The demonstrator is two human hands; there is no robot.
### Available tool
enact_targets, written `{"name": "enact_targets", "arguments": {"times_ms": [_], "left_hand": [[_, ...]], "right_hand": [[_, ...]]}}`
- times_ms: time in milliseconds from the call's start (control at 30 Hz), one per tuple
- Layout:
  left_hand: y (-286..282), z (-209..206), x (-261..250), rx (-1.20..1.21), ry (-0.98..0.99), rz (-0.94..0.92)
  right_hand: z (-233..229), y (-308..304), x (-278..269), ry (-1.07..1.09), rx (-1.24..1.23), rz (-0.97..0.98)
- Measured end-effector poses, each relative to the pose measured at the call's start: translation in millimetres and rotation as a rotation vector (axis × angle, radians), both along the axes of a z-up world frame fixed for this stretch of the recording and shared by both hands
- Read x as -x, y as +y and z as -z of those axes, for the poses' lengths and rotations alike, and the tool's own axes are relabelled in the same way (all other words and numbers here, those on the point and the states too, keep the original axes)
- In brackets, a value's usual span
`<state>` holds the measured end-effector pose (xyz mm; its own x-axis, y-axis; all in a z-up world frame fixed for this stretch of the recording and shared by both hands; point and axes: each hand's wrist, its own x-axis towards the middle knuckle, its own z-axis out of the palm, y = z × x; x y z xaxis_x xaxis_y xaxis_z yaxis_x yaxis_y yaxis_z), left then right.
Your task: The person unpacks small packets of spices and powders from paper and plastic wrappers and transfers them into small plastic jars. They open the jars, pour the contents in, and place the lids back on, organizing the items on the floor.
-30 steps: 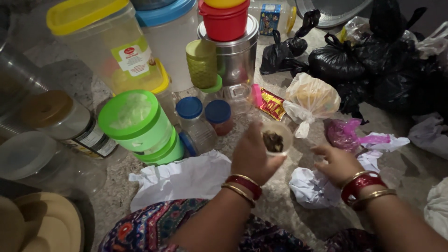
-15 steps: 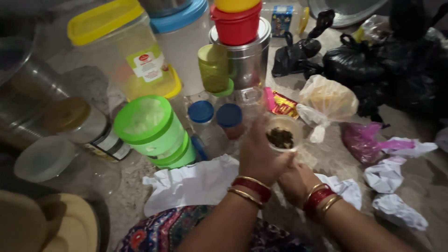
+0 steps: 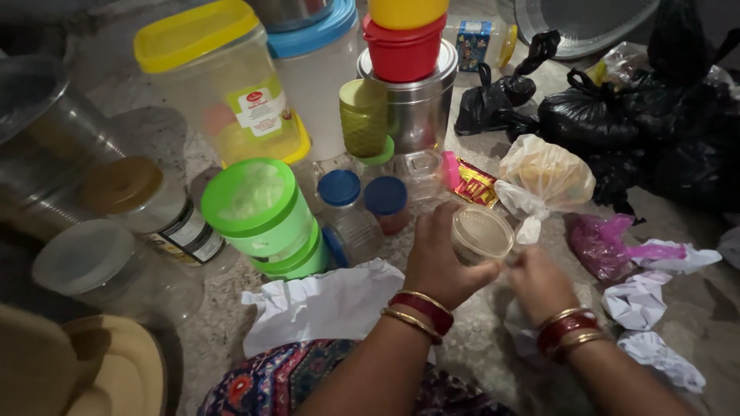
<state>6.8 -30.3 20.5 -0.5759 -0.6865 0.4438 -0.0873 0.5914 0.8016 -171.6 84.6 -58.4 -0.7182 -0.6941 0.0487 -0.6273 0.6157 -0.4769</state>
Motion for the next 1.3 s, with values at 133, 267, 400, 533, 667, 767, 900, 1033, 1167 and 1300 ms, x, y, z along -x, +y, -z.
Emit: {"name": "enact_targets", "arguments": {"times_ms": [133,267,400,533,667,767,900,1033,1167,1300], "left_hand": [[3,-3,-2,0.028,0.006,-0.004],[9,0,-4,0.058,0.009,0.132],[20,-3,-6,0.026,-0.095,0.313],[22,-9,-12,-0.02,-0.14,0.357],[24,-17,-16,-0.141,-0.191,0.396],[22,-19,-14,-0.115,-0.235,0.39],[15,-20,-12,-0.103,-0.307,0.388],[14,-28,-16,-0.041,-0.324,0.36],[25,-43,-18,0.195,-0.27,0.237],[31,-53,-19,0.261,-0.215,0.171]], "right_hand": [[-56,12,27,0.001,0.381,0.298],[-100,16,15,-0.936,0.973,0.48],[-86,13,6,-1.011,0.71,0.315],[-48,11,6,-0.696,0.534,0.104],[-43,10,5,-0.814,0.54,0.076],[-62,13,-9,-0.859,0.476,-0.017],[-93,13,-33,-0.662,0.34,-0.179],[-90,10,-40,-0.604,0.272,-0.14],[-70,1,-37,-0.382,0.28,-0.061],[-89,-2,-37,-0.809,0.345,0.108]]}}
